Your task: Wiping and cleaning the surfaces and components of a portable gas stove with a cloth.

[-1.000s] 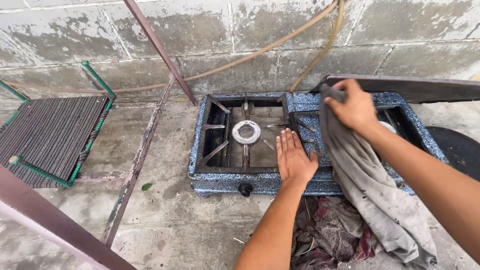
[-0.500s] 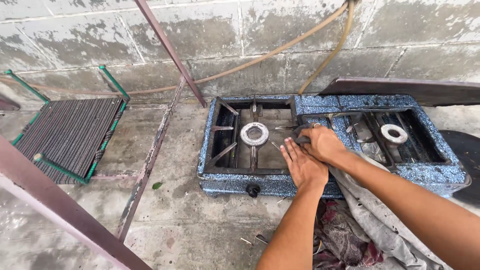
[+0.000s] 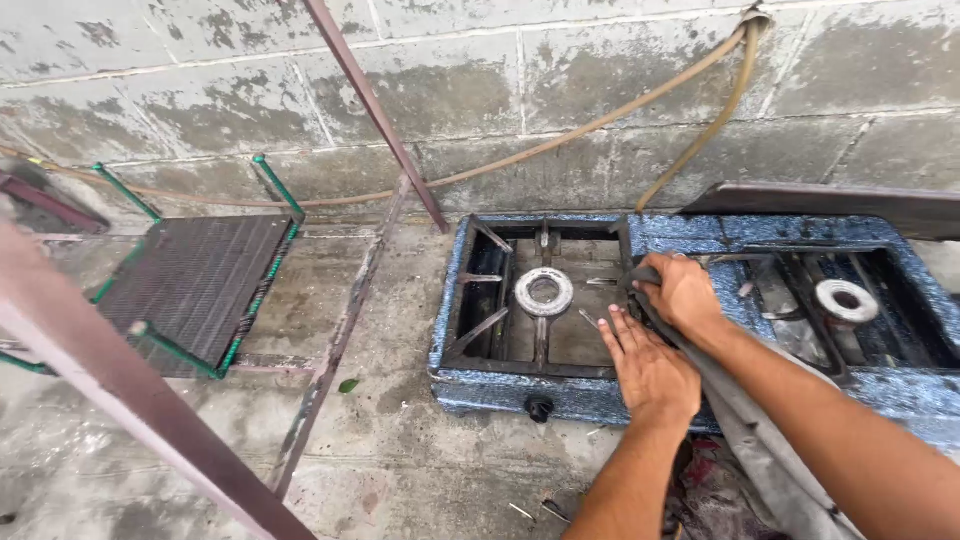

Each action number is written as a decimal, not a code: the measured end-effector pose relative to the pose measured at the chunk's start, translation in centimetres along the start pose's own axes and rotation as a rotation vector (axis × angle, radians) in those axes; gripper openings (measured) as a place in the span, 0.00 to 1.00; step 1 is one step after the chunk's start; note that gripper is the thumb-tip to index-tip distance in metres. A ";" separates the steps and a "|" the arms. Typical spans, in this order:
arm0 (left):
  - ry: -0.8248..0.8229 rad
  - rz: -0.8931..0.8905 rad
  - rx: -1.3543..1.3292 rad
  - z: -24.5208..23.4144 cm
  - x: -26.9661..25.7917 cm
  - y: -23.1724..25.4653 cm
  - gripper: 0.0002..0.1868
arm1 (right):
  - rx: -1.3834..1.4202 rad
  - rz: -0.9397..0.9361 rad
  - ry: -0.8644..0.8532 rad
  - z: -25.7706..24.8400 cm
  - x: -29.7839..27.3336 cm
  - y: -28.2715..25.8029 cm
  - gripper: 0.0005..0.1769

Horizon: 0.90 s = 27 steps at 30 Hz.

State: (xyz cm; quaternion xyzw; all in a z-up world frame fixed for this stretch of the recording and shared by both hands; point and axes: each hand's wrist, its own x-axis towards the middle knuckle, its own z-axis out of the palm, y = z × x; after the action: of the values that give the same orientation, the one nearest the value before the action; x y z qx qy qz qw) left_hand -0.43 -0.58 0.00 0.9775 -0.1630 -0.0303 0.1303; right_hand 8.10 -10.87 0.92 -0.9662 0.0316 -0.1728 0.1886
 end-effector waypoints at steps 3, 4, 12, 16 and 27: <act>0.107 -0.005 -0.069 0.2 0.4 0.3 0.38 | 0.059 -0.112 0.063 0.1 0.0 1.2 0.11; 0.118 -0.005 -0.066 -0.3 0.4 0.3 0.38 | 0.061 -0.119 0.072 0.5 -0.1 1.1 0.11; 0.064 -0.041 -0.041 1.4 0.9 0.2 0.36 | 0.180 0.015 -0.150 -1.5 -2.9 2.6 0.15; -0.054 0.006 -0.069 -0.2 0.1 -0.2 0.35 | 0.105 -0.028 -0.149 -0.8 -4.5 1.6 0.15; -0.056 0.034 0.027 0.0 0.1 -0.2 0.39 | 0.161 -0.034 0.195 2.7 0.1 1.4 0.10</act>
State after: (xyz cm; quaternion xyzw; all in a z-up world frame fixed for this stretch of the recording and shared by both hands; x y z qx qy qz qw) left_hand -0.24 -0.44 -0.08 0.9751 -0.1835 -0.0532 0.1128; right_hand 9.14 -11.24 -1.93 -0.9270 0.0194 -0.2709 0.2586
